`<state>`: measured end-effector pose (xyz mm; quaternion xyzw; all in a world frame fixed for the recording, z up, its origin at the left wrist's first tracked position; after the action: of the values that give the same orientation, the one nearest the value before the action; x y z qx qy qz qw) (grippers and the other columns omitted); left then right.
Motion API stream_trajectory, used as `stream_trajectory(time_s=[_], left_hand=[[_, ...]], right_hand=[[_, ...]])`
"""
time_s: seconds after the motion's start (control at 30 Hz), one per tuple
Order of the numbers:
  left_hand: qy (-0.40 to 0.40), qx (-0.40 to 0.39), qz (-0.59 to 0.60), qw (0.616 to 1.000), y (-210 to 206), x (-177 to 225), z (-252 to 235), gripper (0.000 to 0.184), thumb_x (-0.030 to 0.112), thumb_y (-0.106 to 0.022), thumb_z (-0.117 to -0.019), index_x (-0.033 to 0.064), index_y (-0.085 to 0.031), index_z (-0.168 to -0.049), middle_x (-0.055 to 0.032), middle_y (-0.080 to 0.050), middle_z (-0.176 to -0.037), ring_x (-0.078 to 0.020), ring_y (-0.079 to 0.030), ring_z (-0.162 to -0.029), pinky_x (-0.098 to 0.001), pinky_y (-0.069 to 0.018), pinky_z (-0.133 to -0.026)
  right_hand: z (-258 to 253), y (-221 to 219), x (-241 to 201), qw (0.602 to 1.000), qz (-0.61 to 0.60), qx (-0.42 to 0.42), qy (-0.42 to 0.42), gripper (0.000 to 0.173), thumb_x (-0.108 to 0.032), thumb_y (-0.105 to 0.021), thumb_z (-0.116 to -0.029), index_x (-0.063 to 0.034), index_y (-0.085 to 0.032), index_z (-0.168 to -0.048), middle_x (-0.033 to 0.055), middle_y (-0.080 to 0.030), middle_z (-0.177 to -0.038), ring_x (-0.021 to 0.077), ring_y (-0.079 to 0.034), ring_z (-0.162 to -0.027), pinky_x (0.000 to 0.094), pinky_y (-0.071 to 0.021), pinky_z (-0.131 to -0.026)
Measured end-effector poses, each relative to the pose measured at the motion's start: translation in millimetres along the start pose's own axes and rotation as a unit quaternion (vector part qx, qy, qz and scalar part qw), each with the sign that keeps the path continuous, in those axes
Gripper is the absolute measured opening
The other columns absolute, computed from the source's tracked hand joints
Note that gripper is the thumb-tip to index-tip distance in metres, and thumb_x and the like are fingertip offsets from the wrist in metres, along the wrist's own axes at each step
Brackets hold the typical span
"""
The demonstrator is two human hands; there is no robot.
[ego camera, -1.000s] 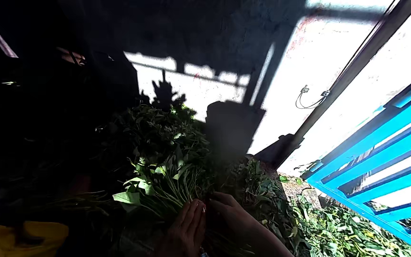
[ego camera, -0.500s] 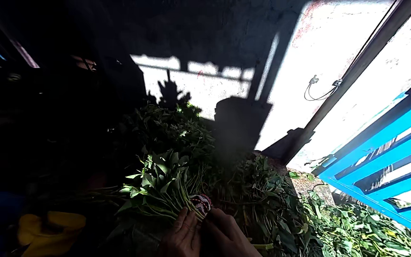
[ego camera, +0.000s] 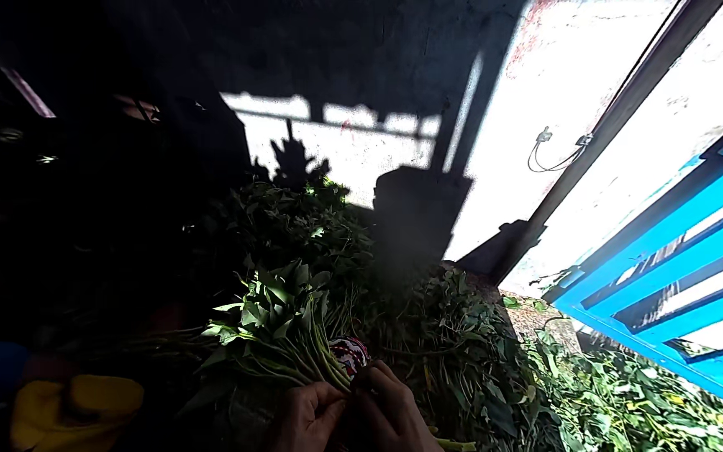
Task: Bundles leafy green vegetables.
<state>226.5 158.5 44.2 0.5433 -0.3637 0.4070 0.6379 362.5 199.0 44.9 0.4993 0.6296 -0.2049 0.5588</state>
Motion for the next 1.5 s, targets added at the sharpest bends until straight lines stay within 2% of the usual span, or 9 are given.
stream_trajectory(time_s=[0.13,0.3,0.47,0.6,0.7,0.83,1.07,1.4,1.5], left_hand=[[0.008,-0.017,0.106,0.994,-7.6,-1.4,2.0,0.009,0.009,-0.068,-0.0968,0.0016,-0.073,-0.096,-0.0044,-0.072,-0.076,-0.0122,-0.067,-0.061,-0.0293,-0.0586,-0.059],[-0.075,0.071,-0.124,0.987,-5.6,15.9,9.7,0.008,0.013,-0.072,-0.0899,0.0060,-0.075,-0.089,-0.0024,-0.072,-0.077,-0.0116,-0.068,-0.069,-0.0333,-0.0584,-0.067],[-0.318,0.211,-0.441,0.812,-29.1,52.3,34.9,0.020,0.011,-0.060,-0.0943,0.0058,-0.069,-0.077,-0.0074,-0.062,-0.066,-0.0238,-0.065,-0.063,-0.0372,-0.0542,-0.058],[-0.394,0.199,-0.465,0.767,-36.9,53.0,39.0,0.019,0.008,-0.057,-0.0961,0.0071,-0.069,-0.082,-0.0047,-0.059,-0.065,-0.0222,-0.059,-0.062,-0.0354,-0.0501,-0.059],[-0.327,0.178,-0.398,0.838,-26.5,45.2,26.2,0.021,0.017,-0.059,-0.0965,0.0071,-0.069,-0.081,-0.0048,-0.062,-0.062,-0.0199,-0.063,-0.057,-0.0360,-0.0525,-0.054],[-0.009,0.005,0.026,1.000,-13.4,-3.7,3.5,0.010,0.009,-0.062,-0.0978,0.0018,-0.070,-0.097,-0.0023,-0.065,-0.067,-0.0104,-0.058,-0.050,-0.0286,-0.0522,-0.049],[0.077,0.010,0.313,0.947,-18.0,-30.9,8.2,0.007,0.000,-0.063,-0.0959,0.0012,-0.070,-0.094,-0.0018,-0.060,-0.059,-0.0093,-0.053,-0.045,-0.0262,-0.0495,-0.045],[0.033,0.000,0.282,0.959,-18.5,-28.2,13.4,0.007,0.002,-0.065,-0.0965,0.0020,-0.071,-0.098,-0.0018,-0.067,-0.068,-0.0083,-0.057,-0.049,-0.0257,-0.0512,-0.047],[0.000,0.001,0.234,0.972,-19.0,-17.9,15.1,0.003,0.003,-0.069,-0.0951,0.0011,-0.070,-0.096,-0.0028,-0.070,-0.071,-0.0080,-0.060,-0.051,-0.0254,-0.0520,-0.047]], right_hand=[[-0.7,-2.8,-2.6,1.000,0.024,0.003,-0.006,0.024,-0.019,-0.054,-0.1041,-0.0039,-0.072,-0.101,0.0061,-0.070,-0.093,0.0177,-0.066,-0.095,0.0357,-0.0531,-0.088],[-5.9,-7.5,-2.5,0.993,0.116,0.001,-0.015,0.023,-0.022,-0.055,-0.1030,-0.0058,-0.072,-0.099,0.0055,-0.070,-0.088,0.0195,-0.067,-0.088,0.0377,-0.0538,-0.083],[-15.9,-11.3,7.0,0.985,0.164,-0.002,-0.060,0.026,-0.028,-0.056,-0.1022,-0.0088,-0.072,-0.095,0.0045,-0.070,-0.082,0.0187,-0.069,-0.081,0.0408,-0.0566,-0.077],[-19.5,-10.1,26.2,0.980,0.134,-0.026,-0.144,0.027,-0.034,-0.060,-0.0978,-0.0106,-0.074,-0.096,0.0025,-0.069,-0.075,0.0165,-0.067,-0.069,0.0424,-0.0551,-0.068],[-15.6,-2.4,31.1,0.982,0.096,0.031,-0.157,0.035,-0.041,-0.060,-0.1001,-0.0094,-0.071,-0.110,0.0009,-0.066,-0.072,0.0147,-0.063,-0.062,0.0394,-0.0553,-0.062],[-2.9,12.1,29.0,0.985,-0.026,0.082,-0.148,0.028,-0.025,-0.048,-0.1056,-0.0058,-0.068,-0.109,0.0020,-0.069,-0.085,0.0107,-0.067,-0.075,0.0324,-0.0582,-0.069],[13.2,1.6,0.3,0.998,0.039,0.006,-0.047,0.010,-0.016,-0.077,-0.0870,-0.0065,-0.076,-0.090,0.0055,-0.070,-0.101,0.0125,-0.067,-0.094,0.0303,-0.0598,-0.080],[13.1,0.2,-8.5,0.984,-0.140,-0.105,-0.011,0.020,-0.016,-0.059,-0.0926,-0.0040,-0.073,-0.089,0.0057,-0.071,-0.101,0.0164,-0.061,-0.106,0.0371,-0.0454,-0.096],[11.6,-3.9,-5.9,0.966,-0.219,-0.123,-0.062,0.020,-0.008,-0.051,-0.0990,0.0003,-0.068,-0.103,0.0064,-0.072,-0.093,0.0122,-0.067,-0.085,0.0318,-0.0555,-0.077]])
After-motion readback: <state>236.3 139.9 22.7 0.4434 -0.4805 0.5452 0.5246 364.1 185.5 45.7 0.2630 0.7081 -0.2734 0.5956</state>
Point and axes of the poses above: each hand's wrist, its own z-axis away from the middle knuckle, its own y-axis out of the back of the hand, x = y × z, the point moved 10 cm from there along -z, towards the middle knuckle
